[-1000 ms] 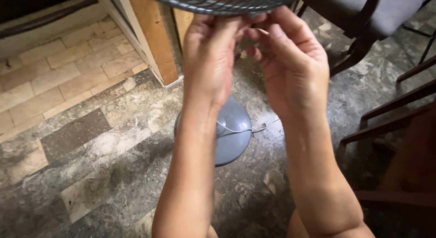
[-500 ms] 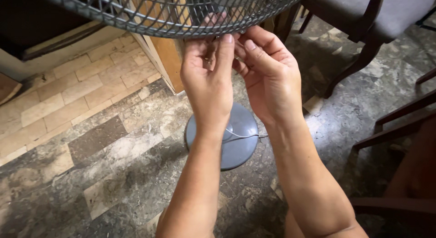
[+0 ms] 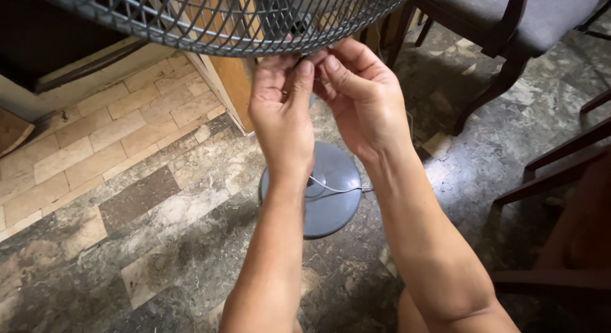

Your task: The person kneels in front of a standing fan and repeatedly attempts to secure the front grill by hand. They manipulate a small plastic clip or fastener around the grill's edge, trying to snap it into place. The person adjusts the grill's position and repositions their hands multiple times, but the clip does not appear to fully secure.

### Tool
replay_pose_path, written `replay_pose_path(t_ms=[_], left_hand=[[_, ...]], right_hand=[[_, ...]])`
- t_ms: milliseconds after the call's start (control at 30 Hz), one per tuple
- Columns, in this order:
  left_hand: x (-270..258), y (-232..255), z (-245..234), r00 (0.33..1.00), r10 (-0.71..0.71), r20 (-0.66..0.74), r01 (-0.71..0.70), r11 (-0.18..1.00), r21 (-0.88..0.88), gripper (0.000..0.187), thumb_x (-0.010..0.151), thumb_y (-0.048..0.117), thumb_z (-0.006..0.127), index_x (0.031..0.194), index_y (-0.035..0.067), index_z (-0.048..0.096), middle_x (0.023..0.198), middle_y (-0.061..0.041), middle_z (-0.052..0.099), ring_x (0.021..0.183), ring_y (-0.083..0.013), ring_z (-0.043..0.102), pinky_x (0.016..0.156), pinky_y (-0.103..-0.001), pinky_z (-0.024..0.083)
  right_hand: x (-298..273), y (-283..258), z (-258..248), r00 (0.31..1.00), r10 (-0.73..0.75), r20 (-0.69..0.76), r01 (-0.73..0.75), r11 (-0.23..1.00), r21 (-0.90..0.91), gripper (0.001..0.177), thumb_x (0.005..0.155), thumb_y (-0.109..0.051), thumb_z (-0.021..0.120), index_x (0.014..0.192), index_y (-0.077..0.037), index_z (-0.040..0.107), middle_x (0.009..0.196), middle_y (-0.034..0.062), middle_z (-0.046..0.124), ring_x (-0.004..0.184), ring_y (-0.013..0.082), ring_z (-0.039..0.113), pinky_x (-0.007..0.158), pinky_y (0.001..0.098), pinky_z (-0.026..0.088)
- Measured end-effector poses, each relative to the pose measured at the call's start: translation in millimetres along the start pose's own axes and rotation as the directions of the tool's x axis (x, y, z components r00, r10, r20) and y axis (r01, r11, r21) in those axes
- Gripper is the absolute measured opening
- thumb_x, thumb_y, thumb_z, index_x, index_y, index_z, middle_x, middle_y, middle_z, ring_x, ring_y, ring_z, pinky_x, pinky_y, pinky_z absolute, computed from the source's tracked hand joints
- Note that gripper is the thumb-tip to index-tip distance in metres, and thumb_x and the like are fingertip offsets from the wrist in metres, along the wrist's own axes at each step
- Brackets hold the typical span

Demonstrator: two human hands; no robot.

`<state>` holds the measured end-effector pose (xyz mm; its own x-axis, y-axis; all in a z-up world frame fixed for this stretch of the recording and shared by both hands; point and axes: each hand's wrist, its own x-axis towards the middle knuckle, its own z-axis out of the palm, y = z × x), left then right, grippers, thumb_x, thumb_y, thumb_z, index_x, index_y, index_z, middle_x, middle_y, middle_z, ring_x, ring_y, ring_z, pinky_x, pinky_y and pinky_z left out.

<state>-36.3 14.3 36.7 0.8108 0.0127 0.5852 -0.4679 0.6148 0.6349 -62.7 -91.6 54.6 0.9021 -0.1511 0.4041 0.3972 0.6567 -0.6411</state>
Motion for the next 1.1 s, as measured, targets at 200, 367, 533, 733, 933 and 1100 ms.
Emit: replay_pose_path(t_ms=[200,367,533,733,933,1100], left_hand=[[19,-2,-10,0.996,-0.077,0.041,0.081,0.991,-0.11,0.018,0.105,-0.001,0.064,0.123,0.0,0.064,0.115,-0.015,0.074,0.105,-0.0211,0.073,0.094,-0.035,0.061],[45,5,-27,0.958,-0.171,0.229,0.2,0.974,-0.11,0.019,0.102,-0.008,0.065,0.119,0.0,0.064,0.111,-0.015,0.074,0.1,-0.0213,0.074,0.089,-0.036,0.063],[55,-13,-36,0.913,-0.238,0.331,0.302,0.94,-0.157,0.014,0.105,-0.004,0.061,0.117,0.0,0.066,0.109,-0.01,0.072,0.098,-0.0189,0.068,0.088,-0.036,0.056],[55,-41,-43,0.869,-0.174,0.463,0.317,0.915,-0.25,0.016,0.112,0.007,0.052,0.117,0.003,0.067,0.112,-0.007,0.069,0.105,-0.0181,0.063,0.099,-0.037,0.051],[40,-39,-29,0.899,-0.157,0.409,0.333,0.851,-0.407,0.016,0.111,0.012,0.053,0.12,0.006,0.065,0.111,-0.004,0.065,0.103,-0.0157,0.06,0.092,-0.033,0.048],[49,-38,-28,0.909,-0.097,0.405,0.246,0.909,-0.335,0.013,0.107,0.003,0.056,0.117,0.004,0.064,0.11,-0.009,0.067,0.104,-0.0199,0.063,0.1,-0.037,0.051]], right_hand=[[-3,3,8,0.974,-0.227,-0.008,0.221,0.954,-0.202,0.019,0.103,0.003,0.069,0.121,0.006,0.064,0.111,0.012,0.071,0.094,0.0152,0.065,0.086,0.0291,0.055],[-6,-6,15,0.99,-0.139,-0.017,0.133,0.974,-0.182,0.018,0.1,0.001,0.069,0.117,0.005,0.065,0.109,0.0101,0.071,0.092,0.0139,0.065,0.083,0.0284,0.055],[-2,-8,13,0.994,-0.085,-0.064,0.075,0.987,-0.14,0.008,0.103,-0.001,0.067,0.11,0.002,0.065,0.102,0.0099,0.071,0.09,0.0156,0.067,0.083,0.0308,0.056],[4,-8,11,0.995,-0.071,-0.065,0.061,0.989,-0.135,0.003,0.104,-0.004,0.065,0.105,-0.001,0.064,0.097,0.0086,0.071,0.088,0.0163,0.067,0.08,0.0316,0.056],[3,-12,11,0.997,-0.078,-0.026,0.072,0.981,-0.181,0.008,0.107,-0.007,0.065,0.109,0.001,0.063,0.099,0.0087,0.07,0.087,0.0155,0.064,0.082,0.0322,0.054],[-6,-33,6,0.908,-0.394,-0.14,0.27,0.809,-0.521,0.064,0.104,-0.037,0.067,0.153,-0.007,0.038,0.135,0.0201,0.054,0.115,0.0286,0.058,0.095,0.0478,0.054]])
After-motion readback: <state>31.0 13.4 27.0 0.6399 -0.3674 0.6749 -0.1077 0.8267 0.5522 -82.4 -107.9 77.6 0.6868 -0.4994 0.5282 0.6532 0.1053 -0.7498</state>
